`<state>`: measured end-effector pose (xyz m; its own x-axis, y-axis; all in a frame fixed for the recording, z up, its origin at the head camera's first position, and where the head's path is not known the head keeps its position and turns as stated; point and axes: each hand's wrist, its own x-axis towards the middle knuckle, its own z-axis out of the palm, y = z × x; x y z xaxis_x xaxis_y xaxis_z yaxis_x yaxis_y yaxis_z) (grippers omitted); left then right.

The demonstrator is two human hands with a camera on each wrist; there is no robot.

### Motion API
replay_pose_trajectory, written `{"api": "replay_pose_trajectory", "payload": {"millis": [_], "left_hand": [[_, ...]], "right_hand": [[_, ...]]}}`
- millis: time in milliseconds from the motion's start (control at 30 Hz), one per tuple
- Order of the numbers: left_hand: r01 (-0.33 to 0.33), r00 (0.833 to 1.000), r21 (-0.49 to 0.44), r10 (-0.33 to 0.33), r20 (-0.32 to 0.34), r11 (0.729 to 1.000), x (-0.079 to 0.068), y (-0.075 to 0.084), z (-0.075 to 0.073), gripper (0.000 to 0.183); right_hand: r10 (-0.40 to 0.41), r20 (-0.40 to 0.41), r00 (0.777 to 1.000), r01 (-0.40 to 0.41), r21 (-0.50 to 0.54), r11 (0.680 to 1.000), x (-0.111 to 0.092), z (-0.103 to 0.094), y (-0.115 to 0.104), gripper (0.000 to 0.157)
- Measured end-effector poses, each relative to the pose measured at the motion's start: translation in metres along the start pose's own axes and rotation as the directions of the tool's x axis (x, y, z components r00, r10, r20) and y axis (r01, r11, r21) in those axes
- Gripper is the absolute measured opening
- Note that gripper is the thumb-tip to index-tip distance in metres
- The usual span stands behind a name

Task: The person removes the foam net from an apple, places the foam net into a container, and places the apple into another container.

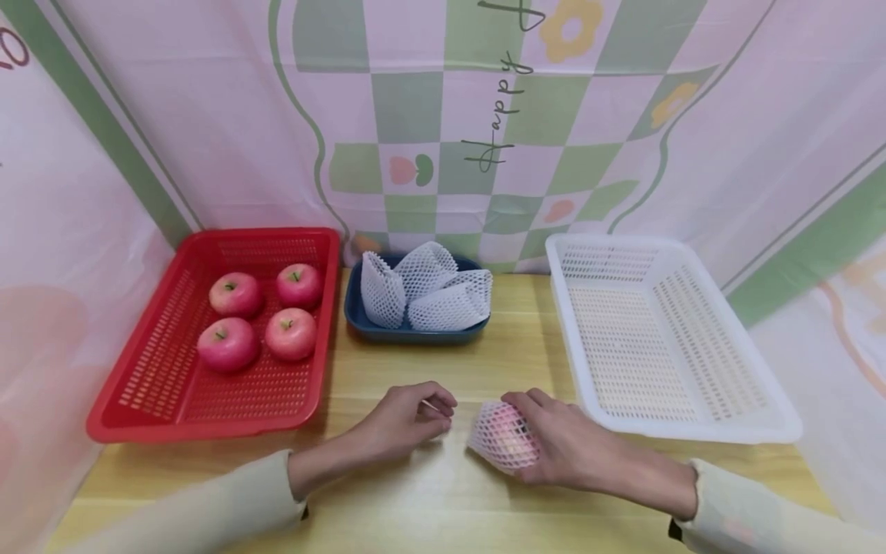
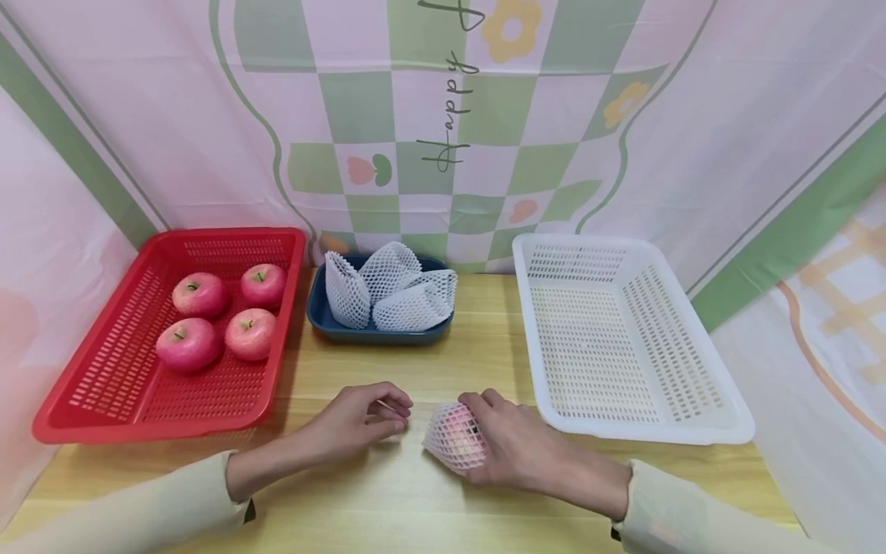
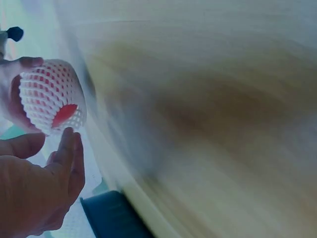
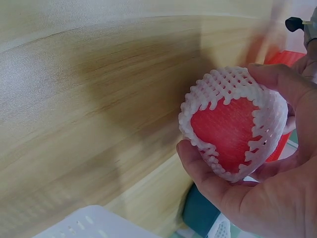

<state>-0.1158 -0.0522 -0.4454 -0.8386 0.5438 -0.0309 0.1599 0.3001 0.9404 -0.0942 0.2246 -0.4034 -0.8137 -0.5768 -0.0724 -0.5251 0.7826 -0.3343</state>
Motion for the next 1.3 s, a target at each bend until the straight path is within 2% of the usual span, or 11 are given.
{"api": "replay_pose_trajectory", "payload": {"millis": [133, 367, 600, 733, 1033, 1300], "left_hand": [[0.005, 1.0, -0.021, -0.005, -0.016, 1.0, 0.006, -0.002, 0.007, 0.022], [0.025, 1.0, -0.067, -0.025, -0.001, 0.997, 0.015, -0.001, 0.015, 0.019], [0.102, 0.995, -0.074, -0.099, 0.032, 0.992, 0.022, 0.003, 0.02, 0.02], [0.113, 0.993, -0.097, -0.108, 0.054, 0.989, 0.023, 0.005, 0.021, 0.02], [0.155, 0.986, -0.199, -0.14, 0.089, 0.968, 0.025, 0.006, 0.024, 0.035], [0.18, 0.98, -0.228, -0.155, 0.126, 0.957, 0.027, 0.009, 0.029, 0.059]], "right_hand": [[0.007, 0.006, 1.0, -0.007, 0.008, 1.0, 0.0, 0.0, 0.0, 0.093], [0.0, 0.004, 1.0, 0.0, 0.006, 1.0, 0.0, 0.001, 0.001, 0.094], [0.001, 0.02, 1.0, -0.002, 0.019, 1.0, 0.002, 0.0, -0.002, 0.096], [-0.005, 0.018, 1.0, 0.005, 0.018, 1.0, 0.002, -0.001, -0.002, 0.096], [-0.019, -0.019, 1.0, 0.019, 0.006, 1.0, 0.003, 0.001, -0.002, 0.093], [0.0, -0.02, 1.0, 0.001, 0.027, 1.0, 0.003, 0.001, -0.005, 0.095]]}}
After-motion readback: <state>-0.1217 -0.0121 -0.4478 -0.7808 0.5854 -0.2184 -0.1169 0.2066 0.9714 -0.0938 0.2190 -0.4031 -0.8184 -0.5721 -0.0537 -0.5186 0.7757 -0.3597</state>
